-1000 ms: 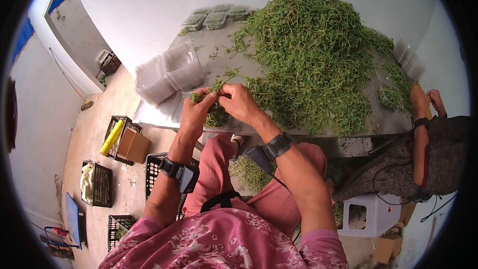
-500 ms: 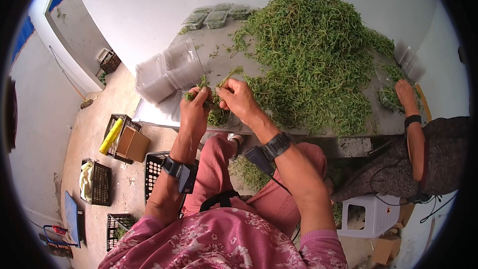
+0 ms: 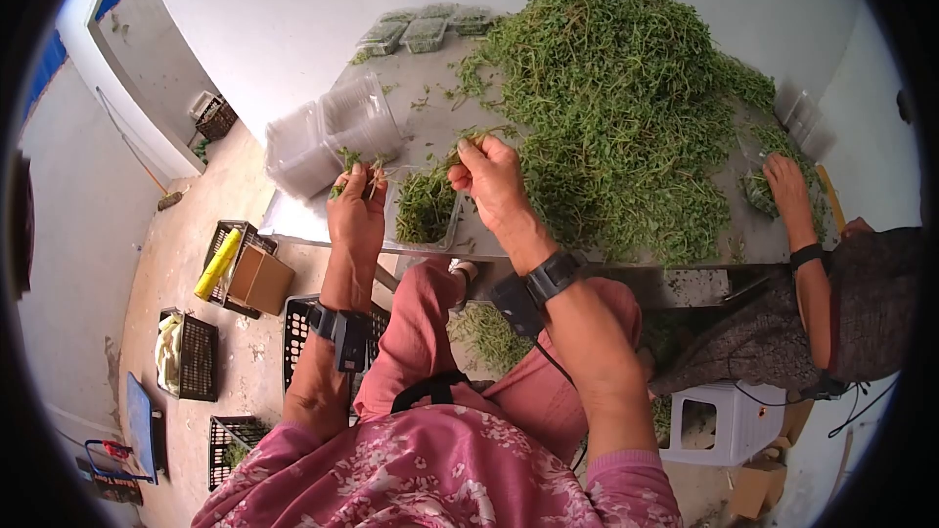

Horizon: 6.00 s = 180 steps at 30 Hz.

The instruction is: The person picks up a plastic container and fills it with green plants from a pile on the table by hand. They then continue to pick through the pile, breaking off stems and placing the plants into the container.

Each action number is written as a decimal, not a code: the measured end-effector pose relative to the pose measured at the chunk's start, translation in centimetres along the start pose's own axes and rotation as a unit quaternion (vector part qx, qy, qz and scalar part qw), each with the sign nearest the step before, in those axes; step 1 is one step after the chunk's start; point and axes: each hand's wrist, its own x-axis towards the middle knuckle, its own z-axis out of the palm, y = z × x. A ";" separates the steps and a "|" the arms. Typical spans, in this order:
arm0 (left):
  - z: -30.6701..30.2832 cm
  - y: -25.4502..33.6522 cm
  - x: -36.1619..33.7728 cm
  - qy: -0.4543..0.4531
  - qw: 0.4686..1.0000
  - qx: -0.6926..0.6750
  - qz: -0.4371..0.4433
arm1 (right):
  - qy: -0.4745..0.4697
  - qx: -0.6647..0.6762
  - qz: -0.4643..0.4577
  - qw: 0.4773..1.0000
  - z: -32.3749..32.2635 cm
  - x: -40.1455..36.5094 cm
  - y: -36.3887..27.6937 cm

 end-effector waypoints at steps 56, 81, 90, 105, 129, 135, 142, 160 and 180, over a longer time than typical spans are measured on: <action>-0.9 0.7 0.7 -0.324 0.591 0.703 0.228 | -0.033 -0.551 -0.181 0.814 1.9 -0.7 0.2; -0.2 -1.2 0.1 -0.334 0.563 0.716 0.242 | 0.064 -0.510 -0.166 0.842 -2.4 1.2 -3.8; -0.8 -3.1 1.2 -0.388 0.428 0.779 0.245 | 0.183 -0.521 -0.127 0.824 -7.0 1.4 -7.2; 0.1 -3.2 1.0 -0.362 0.435 0.802 0.192 | 0.051 -0.722 -0.010 0.690 -6.6 0.6 -2.8; -0.9 -3.2 0.3 -0.328 0.481 0.776 0.242 | 0.119 -0.470 -0.060 0.872 -7.5 2.5 -4.3; -2.3 -3.9 1.2 -0.345 0.473 0.761 0.280 | 0.080 -0.361 -0.027 0.929 -3.8 0.8 -6.1; -0.4 -1.1 -0.6 -0.304 0.553 0.700 0.336 | 0.014 -0.234 -0.048 0.971 -2.2 0.7 -4.9; -1.6 0.5 -1.1 -0.264 0.805 0.527 0.071 | -0.096 -0.319 -0.062 0.941 2.3 0.0 -0.1; -1.6 1.0 -1.0 -0.170 0.925 0.328 -0.086 | -0.119 -0.384 -0.092 0.911 2.9 -0.5 1.1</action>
